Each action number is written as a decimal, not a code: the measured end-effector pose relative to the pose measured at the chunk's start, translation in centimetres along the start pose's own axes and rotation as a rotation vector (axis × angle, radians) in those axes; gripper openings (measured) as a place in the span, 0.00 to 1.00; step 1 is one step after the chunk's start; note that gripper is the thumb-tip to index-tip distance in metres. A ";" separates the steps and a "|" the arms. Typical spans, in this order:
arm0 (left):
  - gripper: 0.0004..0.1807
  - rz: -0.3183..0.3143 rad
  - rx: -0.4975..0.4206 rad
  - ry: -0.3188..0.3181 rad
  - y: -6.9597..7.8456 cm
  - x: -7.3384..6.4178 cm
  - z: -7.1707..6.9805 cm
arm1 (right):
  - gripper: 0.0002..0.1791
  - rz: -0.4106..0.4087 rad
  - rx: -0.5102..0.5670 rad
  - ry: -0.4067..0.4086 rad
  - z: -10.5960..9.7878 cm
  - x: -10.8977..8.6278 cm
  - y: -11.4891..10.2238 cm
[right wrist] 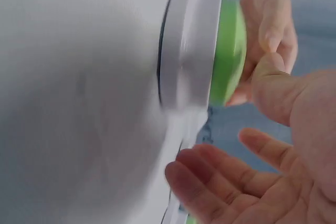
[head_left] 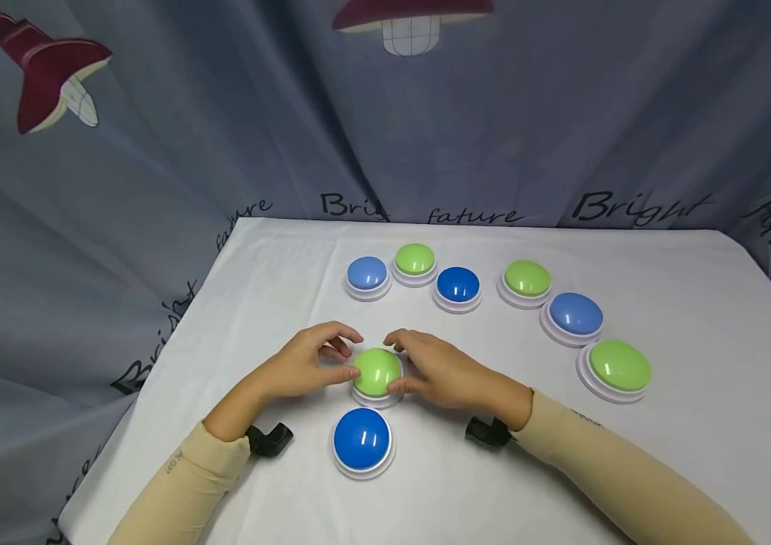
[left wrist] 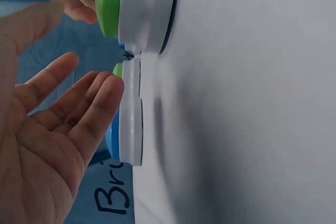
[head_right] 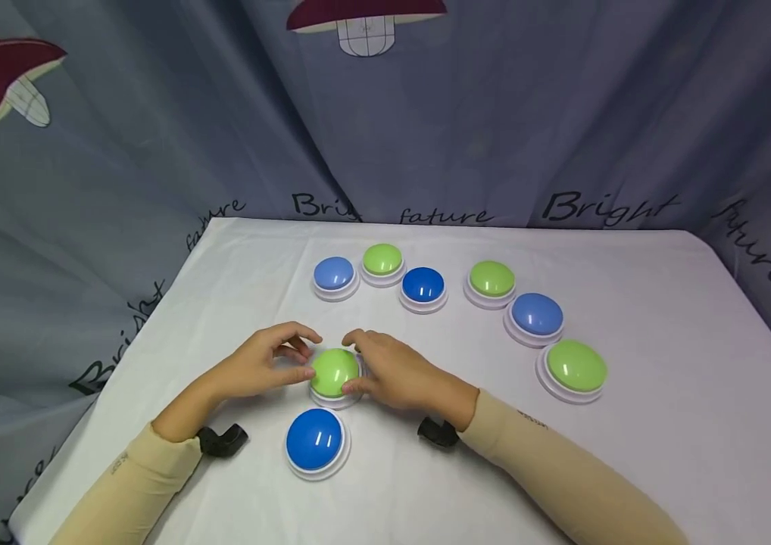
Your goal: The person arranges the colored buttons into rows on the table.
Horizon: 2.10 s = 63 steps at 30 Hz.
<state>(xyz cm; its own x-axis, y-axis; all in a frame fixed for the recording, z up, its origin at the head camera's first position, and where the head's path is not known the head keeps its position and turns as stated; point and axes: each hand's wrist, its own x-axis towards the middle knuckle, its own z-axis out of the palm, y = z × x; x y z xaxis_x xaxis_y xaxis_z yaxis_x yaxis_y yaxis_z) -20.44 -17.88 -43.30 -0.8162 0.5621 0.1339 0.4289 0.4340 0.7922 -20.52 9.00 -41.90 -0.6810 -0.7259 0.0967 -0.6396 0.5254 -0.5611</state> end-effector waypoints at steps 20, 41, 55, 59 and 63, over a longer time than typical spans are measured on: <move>0.32 -0.218 0.144 0.176 -2.7 8.4 -5.1 | 0.33 0.123 0.015 0.161 -1.8 10.6 5.7; 0.34 -0.126 0.167 0.120 -5.0 10.1 -4.3 | 0.37 0.186 -0.028 0.142 -1.6 11.6 6.2; 0.33 -0.002 0.206 0.029 -0.4 9.1 -3.1 | 0.37 0.126 -0.035 0.190 -3.5 5.7 4.0; 0.35 0.035 0.240 -0.014 1.4 8.3 -2.2 | 0.36 0.093 -0.053 0.202 -3.7 3.2 3.2; 0.37 0.057 0.264 -0.041 2.9 7.7 -1.3 | 0.35 0.095 -0.038 0.207 -3.9 1.0 2.4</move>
<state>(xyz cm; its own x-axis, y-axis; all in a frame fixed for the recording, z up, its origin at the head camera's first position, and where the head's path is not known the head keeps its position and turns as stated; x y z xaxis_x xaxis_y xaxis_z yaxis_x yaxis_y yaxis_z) -26.03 -13.23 -39.19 -0.7737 0.6167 0.1451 0.5642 0.5665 0.6007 -24.16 11.23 -39.98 -0.7952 -0.5676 0.2133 -0.5791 0.6066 -0.5447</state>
